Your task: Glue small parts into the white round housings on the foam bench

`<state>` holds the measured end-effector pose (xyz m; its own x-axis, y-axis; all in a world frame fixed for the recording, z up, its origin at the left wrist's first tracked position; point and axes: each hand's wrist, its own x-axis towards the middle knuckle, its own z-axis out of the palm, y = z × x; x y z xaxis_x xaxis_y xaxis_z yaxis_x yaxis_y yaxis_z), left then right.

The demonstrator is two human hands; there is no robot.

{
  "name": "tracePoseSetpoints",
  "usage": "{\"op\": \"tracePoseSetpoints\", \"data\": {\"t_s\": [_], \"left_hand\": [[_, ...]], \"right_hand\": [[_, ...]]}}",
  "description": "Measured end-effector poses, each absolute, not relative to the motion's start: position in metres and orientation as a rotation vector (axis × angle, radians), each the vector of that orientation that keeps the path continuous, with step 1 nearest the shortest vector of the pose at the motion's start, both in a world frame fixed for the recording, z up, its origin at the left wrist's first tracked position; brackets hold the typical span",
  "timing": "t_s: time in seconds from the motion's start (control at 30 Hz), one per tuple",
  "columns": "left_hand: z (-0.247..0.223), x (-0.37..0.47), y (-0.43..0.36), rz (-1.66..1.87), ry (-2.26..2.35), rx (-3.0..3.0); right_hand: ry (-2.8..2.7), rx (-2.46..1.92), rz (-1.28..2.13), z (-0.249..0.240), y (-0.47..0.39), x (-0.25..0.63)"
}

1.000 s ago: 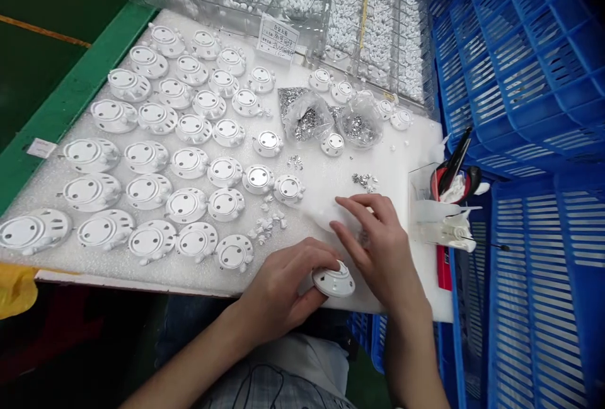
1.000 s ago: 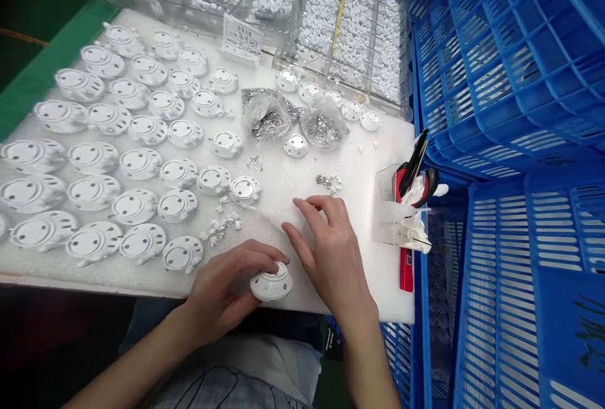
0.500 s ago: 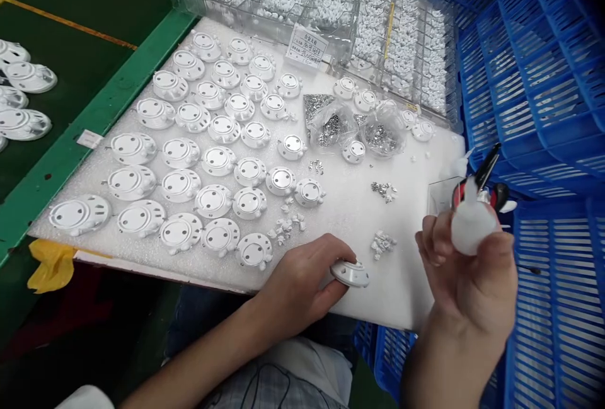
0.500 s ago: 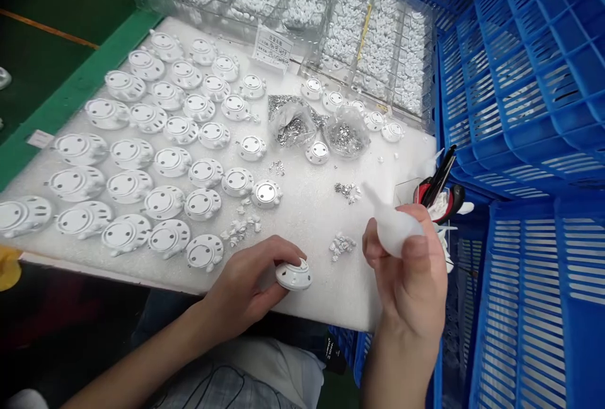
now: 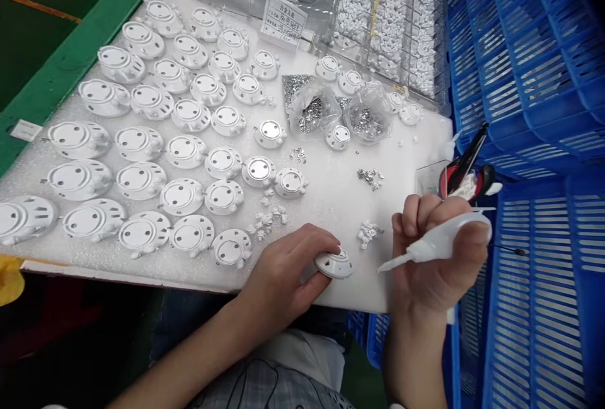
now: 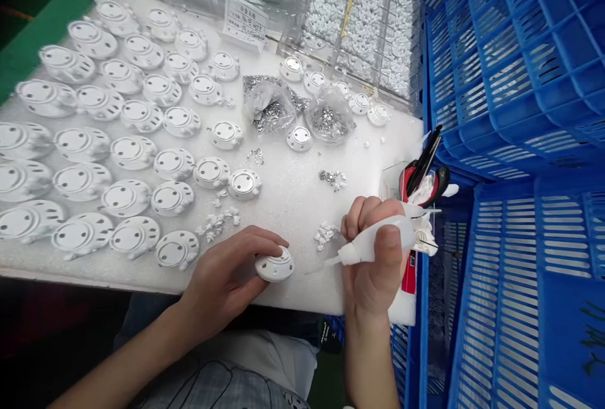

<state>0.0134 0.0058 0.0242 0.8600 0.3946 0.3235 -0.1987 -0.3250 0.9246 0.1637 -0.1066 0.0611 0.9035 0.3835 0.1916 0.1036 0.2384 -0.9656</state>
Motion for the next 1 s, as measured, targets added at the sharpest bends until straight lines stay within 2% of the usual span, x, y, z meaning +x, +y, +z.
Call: {"op": "tracePoseSetpoints", "data": {"t_s": [0.33,1.0], "left_hand": [[0.023,0.016,0.004,0.623,0.122,1.871],[0.022,0.012,0.003,0.618,0.138,1.883]], "right_hand": [[-0.609,-1.339,0.087,0.052,-0.108,0.156],[-0.679,-1.472,0.132,0.047,-0.115,0.151]]}}
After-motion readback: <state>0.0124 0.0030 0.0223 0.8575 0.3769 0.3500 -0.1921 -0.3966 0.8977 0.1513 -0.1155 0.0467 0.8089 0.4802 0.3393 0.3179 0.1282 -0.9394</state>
